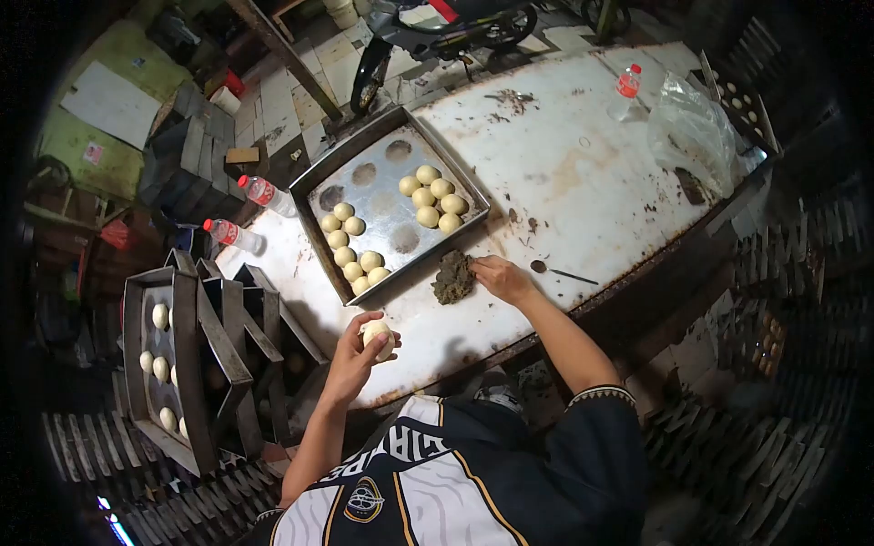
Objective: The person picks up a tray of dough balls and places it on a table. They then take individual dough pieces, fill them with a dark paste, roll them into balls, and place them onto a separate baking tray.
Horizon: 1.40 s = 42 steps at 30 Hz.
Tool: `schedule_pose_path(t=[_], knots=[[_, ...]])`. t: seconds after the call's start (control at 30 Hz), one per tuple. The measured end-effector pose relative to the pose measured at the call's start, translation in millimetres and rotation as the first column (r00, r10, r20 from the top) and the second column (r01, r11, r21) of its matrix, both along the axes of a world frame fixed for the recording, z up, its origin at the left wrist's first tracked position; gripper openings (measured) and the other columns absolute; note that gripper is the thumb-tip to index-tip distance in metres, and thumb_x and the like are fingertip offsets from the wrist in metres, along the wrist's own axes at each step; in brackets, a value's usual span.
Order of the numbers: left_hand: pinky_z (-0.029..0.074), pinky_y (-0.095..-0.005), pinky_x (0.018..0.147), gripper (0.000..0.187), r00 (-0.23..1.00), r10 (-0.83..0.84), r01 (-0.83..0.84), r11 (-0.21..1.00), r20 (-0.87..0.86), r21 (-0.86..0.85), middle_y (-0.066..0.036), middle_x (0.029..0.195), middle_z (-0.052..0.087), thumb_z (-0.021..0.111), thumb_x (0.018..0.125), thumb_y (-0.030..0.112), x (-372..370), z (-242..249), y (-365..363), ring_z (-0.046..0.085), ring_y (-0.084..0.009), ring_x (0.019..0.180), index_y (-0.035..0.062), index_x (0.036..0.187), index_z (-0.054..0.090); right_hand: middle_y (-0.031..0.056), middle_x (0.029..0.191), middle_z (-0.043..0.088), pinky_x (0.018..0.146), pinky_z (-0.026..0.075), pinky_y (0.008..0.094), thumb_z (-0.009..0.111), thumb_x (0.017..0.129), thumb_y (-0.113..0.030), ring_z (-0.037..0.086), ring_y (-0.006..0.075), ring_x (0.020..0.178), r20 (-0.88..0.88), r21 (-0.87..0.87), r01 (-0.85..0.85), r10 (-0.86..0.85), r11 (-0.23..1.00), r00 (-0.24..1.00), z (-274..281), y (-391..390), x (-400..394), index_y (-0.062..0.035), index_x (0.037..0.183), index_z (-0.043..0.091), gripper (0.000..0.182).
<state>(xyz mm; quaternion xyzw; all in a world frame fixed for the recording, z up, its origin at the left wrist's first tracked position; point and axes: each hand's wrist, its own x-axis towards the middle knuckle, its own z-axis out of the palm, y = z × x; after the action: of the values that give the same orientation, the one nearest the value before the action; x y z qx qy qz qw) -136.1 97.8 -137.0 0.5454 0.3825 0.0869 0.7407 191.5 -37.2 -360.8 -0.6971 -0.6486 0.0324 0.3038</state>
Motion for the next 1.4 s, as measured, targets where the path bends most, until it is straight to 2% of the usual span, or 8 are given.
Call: schedule_pose_path(t=[0.13, 0.3, 0.43, 0.7, 0.9, 1.07, 1.27, 1.4], knots=[[0.057, -0.0298, 0.087, 0.037, 0.985, -0.103, 0.142, 0.94, -0.138, 0.31, -0.005, 0.108, 0.073, 0.07, 0.106, 0.028, -16, -2, 9, 0.067, -0.0114, 0.096, 0.0004, 0.13, 0.066, 0.014, 0.114, 0.079, 0.08, 0.063, 0.0327, 0.073, 0.093, -0.001, 0.078, 0.0205, 0.09, -0.588, -0.061, 0.529, -0.459, 0.847, 0.666, -4, 4, -21, 0.0035, 0.112, 0.077, 0.02], [0.058, -0.0284, 0.081, 0.035, 0.993, -0.005, -0.02, 0.977, 0.121, 0.211, -0.007, 0.106, 0.074, 0.074, 0.103, 0.024, -21, -20, -4, 0.072, -0.0132, 0.093, -0.0023, 0.124, 0.068, 0.0106, 0.115, 0.071, 0.088, 0.06, 0.0291, 0.074, 0.093, 0.005, 0.07, 0.0156, 0.103, -0.967, 0.194, 0.376, 0.112, 0.906, 0.23, 130, 25, -141, 0.0058, 0.125, 0.067, 0.033], [0.055, -0.0278, 0.074, 0.024, 0.949, 0.274, -0.314, 0.869, 0.158, 0.381, -0.005, 0.093, 0.074, 0.067, 0.105, 0.016, -17, -12, -45, 0.065, -0.0092, 0.082, -0.0025, 0.12, 0.071, 0.0154, 0.126, 0.066, 0.089, 0.061, 0.0323, 0.075, 0.089, 0.008, 0.07, 0.0226, 0.107, -0.461, 0.478, 0.297, -0.052, 0.826, 0.886, 218, 72, -226, 0.0013, 0.119, 0.071, 0.031], [0.056, -0.0317, 0.096, 0.035, 0.712, 0.529, -0.311, 0.827, 0.462, -0.468, -0.01, 0.124, 0.066, 0.048, 0.113, 0.024, -109, 9, 5, 0.068, -0.0165, 0.108, -0.0002, 0.136, 0.057, 0.0164, 0.112, 0.077, 0.088, 0.062, 0.0371, 0.081, 0.084, 0.007, 0.076, 0.0287, 0.104, -0.418, 0.492, -0.044, 0.28, 0.869, 0.864, 268, 71, -289, 0.0002, 0.109, 0.077, 0.027], [0.053, -0.0227, 0.089, 0.074, 0.916, 0.049, -0.189, 0.927, 0.397, 0.323, -0.009, 0.135, 0.052, 0.06, 0.09, -0.012, -175, 58, -3, 0.058, -0.012, 0.118, 0.0038, 0.156, 0.032, 0.0067, 0.117, 0.075, 0.097, 0.045, 0.0407, 0.09, 0.076, -0.026, 0.059, 0.0263, 0.104, 0.074, 0.356, -0.235, 0.224, 0.904, 0.972, 296, 61, -323, -0.0141, 0.106, 0.083, 0.032], [0.058, -0.0291, 0.081, 0.049, 0.876, -0.133, 0.098, 0.99, 0.463, 0.1, -0.014, 0.116, 0.065, 0.065, 0.101, 0.016, -212, 54, 25, 0.067, -0.0161, 0.109, 0.003, 0.145, 0.047, 0.0144, 0.145, 0.055, 0.102, 0.041, 0.0467, 0.087, 0.077, -0.045, 0.049, 0.0322, 0.124, 0.205, 0.245, -0.272, 0.225, 0.931, 0.953, 317, 51, -342, -0.0198, 0.118, 0.082, 0.048], [0.056, -0.0398, 0.073, 0.049, 0.88, -0.171, -0.331, 0.448, 0.443, 0.83, -0.019, 0.097, 0.071, 0.057, 0.104, 0.042, -212, 79, 15, 0.07, -0.0287, 0.083, -0.0044, 0.108, 0.072, 0.0127, 0.129, 0.054, 0.101, 0.048, 0.0365, 0.085, 0.092, -0.025, 0.055, 0.02, 0.118, -0.795, 0.404, 0.011, 0.346, 0.915, 0.498, 306, 51, -392, -0.0016, 0.123, 0.059, 0.046], [0.056, -0.0364, 0.079, 0.045, 0.759, -0.196, -0.392, 0.623, 0.621, 0.677, -0.018, 0.102, 0.071, 0.055, 0.109, 0.037, -209, 80, 8, 0.07, -0.0281, 0.088, -0.0034, 0.111, 0.076, 0.0096, 0.118, 0.058, 0.089, 0.054, 0.028, 0.086, 0.09, -0.009, 0.059, 0.0112, 0.103, -0.888, 0.363, -0.128, 0.384, 0.923, 0.253, 305, 29, -380, 0.0003, 0.115, 0.062, 0.036]])
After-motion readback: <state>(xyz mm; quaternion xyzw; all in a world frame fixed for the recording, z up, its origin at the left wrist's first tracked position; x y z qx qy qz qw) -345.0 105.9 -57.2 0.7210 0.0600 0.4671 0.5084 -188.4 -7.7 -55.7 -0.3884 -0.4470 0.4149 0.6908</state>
